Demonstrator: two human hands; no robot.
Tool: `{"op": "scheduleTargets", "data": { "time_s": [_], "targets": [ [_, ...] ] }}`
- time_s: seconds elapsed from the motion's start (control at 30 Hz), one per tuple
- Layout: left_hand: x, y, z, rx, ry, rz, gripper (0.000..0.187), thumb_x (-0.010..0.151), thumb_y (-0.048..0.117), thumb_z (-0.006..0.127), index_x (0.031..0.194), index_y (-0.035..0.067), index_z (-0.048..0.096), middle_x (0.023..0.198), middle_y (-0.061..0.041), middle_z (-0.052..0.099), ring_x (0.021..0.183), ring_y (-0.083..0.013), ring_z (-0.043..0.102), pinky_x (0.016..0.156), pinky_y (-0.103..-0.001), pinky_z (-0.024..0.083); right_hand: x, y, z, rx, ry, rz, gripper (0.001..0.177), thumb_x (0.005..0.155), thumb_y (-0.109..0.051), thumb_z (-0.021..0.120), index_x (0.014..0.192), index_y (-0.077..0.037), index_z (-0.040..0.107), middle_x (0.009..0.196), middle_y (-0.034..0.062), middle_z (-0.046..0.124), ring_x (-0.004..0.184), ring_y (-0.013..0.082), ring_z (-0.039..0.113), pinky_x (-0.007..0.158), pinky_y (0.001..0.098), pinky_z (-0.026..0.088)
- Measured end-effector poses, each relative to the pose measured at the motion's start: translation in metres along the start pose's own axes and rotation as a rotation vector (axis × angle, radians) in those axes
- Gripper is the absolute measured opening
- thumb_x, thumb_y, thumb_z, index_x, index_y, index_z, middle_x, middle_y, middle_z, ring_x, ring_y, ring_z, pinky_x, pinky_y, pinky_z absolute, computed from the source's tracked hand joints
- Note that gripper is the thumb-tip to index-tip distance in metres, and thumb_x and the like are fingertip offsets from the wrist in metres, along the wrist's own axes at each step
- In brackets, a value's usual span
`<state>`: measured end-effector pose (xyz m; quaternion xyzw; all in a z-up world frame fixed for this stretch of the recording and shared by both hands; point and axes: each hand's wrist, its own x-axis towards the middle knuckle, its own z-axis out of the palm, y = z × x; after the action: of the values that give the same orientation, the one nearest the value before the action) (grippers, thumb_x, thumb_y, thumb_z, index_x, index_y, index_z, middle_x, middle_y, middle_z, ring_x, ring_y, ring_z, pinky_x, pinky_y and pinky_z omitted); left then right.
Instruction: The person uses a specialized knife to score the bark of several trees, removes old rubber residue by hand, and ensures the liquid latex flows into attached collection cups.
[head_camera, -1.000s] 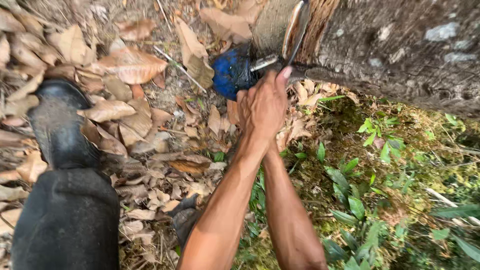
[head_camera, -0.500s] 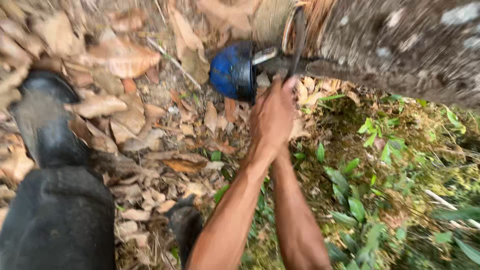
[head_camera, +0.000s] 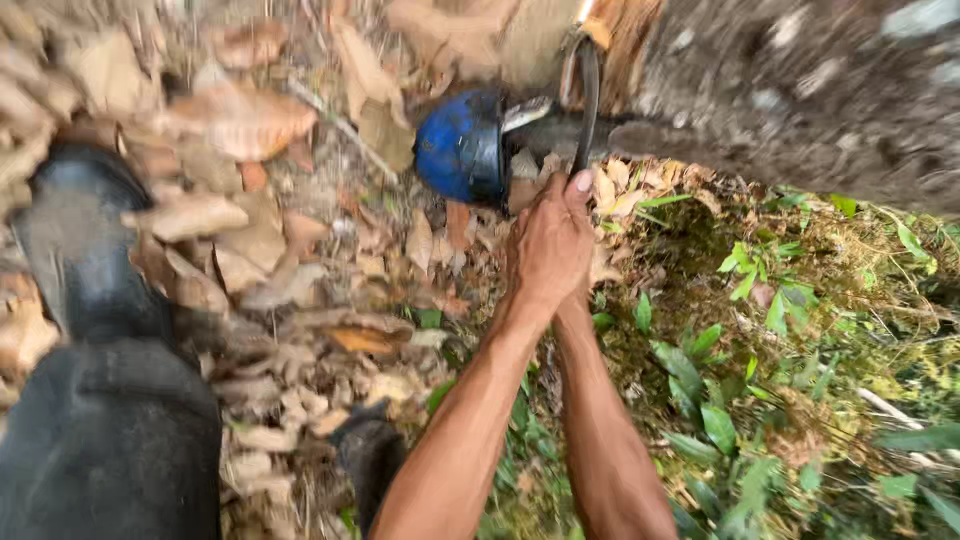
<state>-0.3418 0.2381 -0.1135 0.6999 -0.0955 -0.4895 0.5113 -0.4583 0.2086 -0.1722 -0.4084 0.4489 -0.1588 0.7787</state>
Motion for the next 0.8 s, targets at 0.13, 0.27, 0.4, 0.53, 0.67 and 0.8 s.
{"op": "scheduleTargets", "data": {
  "time_s": [0.13, 0.27, 0.4, 0.53, 0.67, 0.8],
  "targets": [
    [-0.012, -0.008, 0.012, -0.005, -0.021, -0.069, 0.052, 0.112, 0.042, 0.030, 0.124, 0.007, 0.066, 0.064, -0.005, 0.058, 0.044, -0.0153, 0.045, 0.036, -0.035, 0.036, -0.019, 0.007, -0.017, -0.540, 0.241, 0.000, 0.023, 0.107, -0.034, 0.050, 0.112, -0.012, 0.057, 0.084, -0.0032, 0.052, 0.069, 0.0084, 0.052, 0.058, 0.0223, 0.051],
    [-0.004, -0.006, 0.014, -0.074, 0.044, 0.002, 0.053, 0.108, 0.040, 0.028, 0.134, 0.005, 0.058, 0.068, -0.004, 0.061, 0.039, -0.0149, 0.052, 0.031, -0.032, 0.042, -0.002, -0.005, -0.017, 0.040, -0.073, -0.004, 0.038, 0.119, -0.040, 0.050, 0.111, -0.004, 0.059, 0.080, -0.0033, 0.049, 0.066, 0.0080, 0.049, 0.054, 0.0220, 0.046],
    [-0.025, -0.031, 0.026, -0.067, 0.014, 0.027, 0.052, 0.110, 0.043, 0.032, 0.129, 0.006, 0.063, 0.074, -0.005, 0.066, 0.048, -0.0129, 0.057, 0.039, -0.030, 0.047, -0.037, 0.000, -0.015, -0.214, 0.098, 0.024, 0.035, 0.113, -0.038, 0.053, 0.107, -0.005, 0.060, 0.079, -0.0026, 0.052, 0.065, 0.0087, 0.051, 0.054, 0.0233, 0.047],
    [-0.019, -0.014, 0.017, -0.016, -0.105, -0.161, 0.056, 0.110, 0.048, 0.028, 0.143, 0.014, 0.058, 0.060, -0.014, 0.057, 0.043, -0.0199, 0.043, 0.039, -0.039, 0.038, -0.012, -0.014, 0.004, -0.694, 0.238, -0.044, 0.032, 0.105, -0.038, 0.056, 0.105, -0.007, 0.063, 0.072, -0.0013, 0.055, 0.058, 0.0090, 0.053, 0.048, 0.0245, 0.048],
    [-0.004, -0.038, 0.031, -0.237, -0.085, 0.026, 0.060, 0.105, 0.052, 0.029, 0.135, 0.008, 0.058, 0.066, -0.001, 0.063, 0.044, -0.0097, 0.058, 0.038, -0.030, 0.052, -0.016, -0.001, -0.020, -1.032, 0.292, -0.045, 0.032, 0.102, -0.038, 0.054, 0.105, -0.008, 0.065, 0.067, -0.0011, 0.059, 0.053, 0.0081, 0.057, 0.043, 0.0234, 0.052],
    [-0.005, -0.042, 0.031, -0.192, -0.077, -0.035, 0.059, 0.106, 0.050, 0.026, 0.132, 0.011, 0.062, 0.065, 0.001, 0.057, 0.042, -0.0136, 0.046, 0.034, -0.034, 0.042, -0.001, 0.002, -0.018, -1.003, 0.245, -0.100, 0.032, 0.104, -0.038, 0.050, 0.102, -0.009, 0.064, 0.069, -0.0019, 0.064, 0.053, 0.0069, 0.062, 0.043, 0.0213, 0.056]
  ]
}}
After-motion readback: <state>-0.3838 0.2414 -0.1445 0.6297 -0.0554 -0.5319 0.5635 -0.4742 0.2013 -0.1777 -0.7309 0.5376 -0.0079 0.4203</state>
